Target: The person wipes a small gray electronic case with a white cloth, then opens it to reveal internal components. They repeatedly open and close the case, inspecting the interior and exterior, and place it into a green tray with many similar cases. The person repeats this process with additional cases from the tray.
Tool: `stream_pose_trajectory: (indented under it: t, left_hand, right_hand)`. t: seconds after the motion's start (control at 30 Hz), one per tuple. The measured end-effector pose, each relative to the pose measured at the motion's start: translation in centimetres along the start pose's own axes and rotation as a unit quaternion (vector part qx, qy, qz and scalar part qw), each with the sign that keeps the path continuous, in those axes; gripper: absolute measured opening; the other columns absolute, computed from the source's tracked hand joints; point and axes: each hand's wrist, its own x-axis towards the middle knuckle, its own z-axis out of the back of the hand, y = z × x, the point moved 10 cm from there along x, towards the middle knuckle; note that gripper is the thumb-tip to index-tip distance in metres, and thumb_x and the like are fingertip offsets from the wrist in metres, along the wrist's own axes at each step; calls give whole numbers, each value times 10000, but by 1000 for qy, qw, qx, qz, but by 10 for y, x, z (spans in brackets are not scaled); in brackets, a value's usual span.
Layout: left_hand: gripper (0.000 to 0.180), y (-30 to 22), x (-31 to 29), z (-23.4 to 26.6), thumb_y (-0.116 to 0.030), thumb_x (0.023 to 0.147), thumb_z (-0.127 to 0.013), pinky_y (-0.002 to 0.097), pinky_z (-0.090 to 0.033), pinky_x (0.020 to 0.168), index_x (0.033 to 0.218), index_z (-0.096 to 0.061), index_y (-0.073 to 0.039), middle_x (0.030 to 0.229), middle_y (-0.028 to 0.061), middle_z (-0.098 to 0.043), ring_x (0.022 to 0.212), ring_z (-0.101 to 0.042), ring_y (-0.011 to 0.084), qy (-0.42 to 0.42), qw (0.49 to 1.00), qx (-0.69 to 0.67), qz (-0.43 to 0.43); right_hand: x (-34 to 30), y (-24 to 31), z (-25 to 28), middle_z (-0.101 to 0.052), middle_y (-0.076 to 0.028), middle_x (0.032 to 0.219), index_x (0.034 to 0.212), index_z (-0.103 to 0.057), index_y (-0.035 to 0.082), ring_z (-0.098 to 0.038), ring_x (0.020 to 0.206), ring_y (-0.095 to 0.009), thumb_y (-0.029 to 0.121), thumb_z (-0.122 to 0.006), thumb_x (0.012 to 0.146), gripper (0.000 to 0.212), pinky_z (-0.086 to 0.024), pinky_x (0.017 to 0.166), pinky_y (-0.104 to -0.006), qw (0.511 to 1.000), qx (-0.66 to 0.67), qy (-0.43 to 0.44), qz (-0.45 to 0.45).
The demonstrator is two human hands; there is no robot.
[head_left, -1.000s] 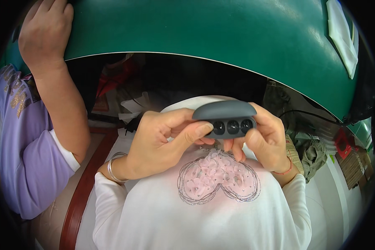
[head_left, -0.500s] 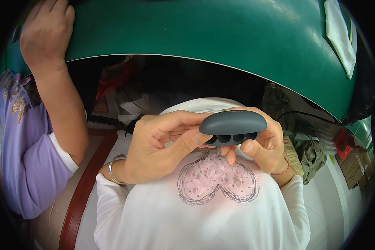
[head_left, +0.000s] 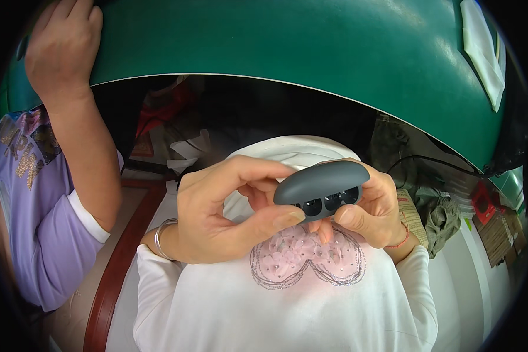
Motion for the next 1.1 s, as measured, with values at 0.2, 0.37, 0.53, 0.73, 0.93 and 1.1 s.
stream_pose_trajectory:
  t: [0.2, 0.37, 0.53, 0.73, 0.93, 1.1]
  left_hand:
    - [355, 0, -4, 1, -64, 720, -800, 189, -352, 451, 1015, -649, 63, 672, 46, -612, 521, -488, 61, -1, 998, 33, -52]
    - [286, 3, -2, 1, -58, 725, -797, 195, -365, 452, 943, -655, 62, 663, 54, -612, 520, -501, 67, 12, 999, 36, -36]
    - [222, 4, -2, 1, -44, 727, -794, 199, -363, 445, 872, -659, 57, 652, 60, -611, 516, -502, 67, 16, 999, 33, -25]
    - [223, 0, -1, 0, -27, 699, -810, 193, -353, 432, 857, -673, 52, 668, 69, -636, 516, -504, 66, 13, 999, 40, -35]
    - [367, 4, -5, 3, -237, 739, -822, 221, -323, 457, 853, -659, 71, 638, 65, -616, 504, -463, 75, -6, 999, 49, 4]
    - [374, 4, -5, 3, -229, 715, -838, 223, -331, 472, 863, -662, 67, 645, 65, -620, 517, -469, 78, -16, 999, 48, 0]
  right_hand:
    - [0, -4, -1, -593, -159, 1088, 1292, -459, -80, -637, 769, -149, -11, -611, 881, 444, -543, 650, -256, 1000, 24, 4, -4]
    - [0, -7, 2, -590, -154, 1083, 1302, -457, -71, -621, 744, -138, -22, -612, 876, 456, -532, 647, -268, 1000, -7, 15, -13]
    - [1, -6, 4, -649, -209, 892, 1150, -543, -102, -655, 630, -154, 144, -633, 875, 379, -573, 566, -273, 999, -31, -27, -9]
    - [1, -6, 1, -617, -203, 1023, 1239, -484, -89, -647, 698, -163, 83, -619, 878, 422, -563, 610, -283, 1000, -8, -14, 1]
    - [-1, -4, -1, -551, -168, 1194, 1337, -421, -59, -626, 794, -154, -54, -591, 871, 496, -542, 698, -267, 1000, -18, 21, 6]
    - [0, -1, -2, -548, -166, 1202, 1335, -424, -60, -622, 797, -150, -73, -584, 866, 496, -537, 708, -265, 999, -36, 25, 12]
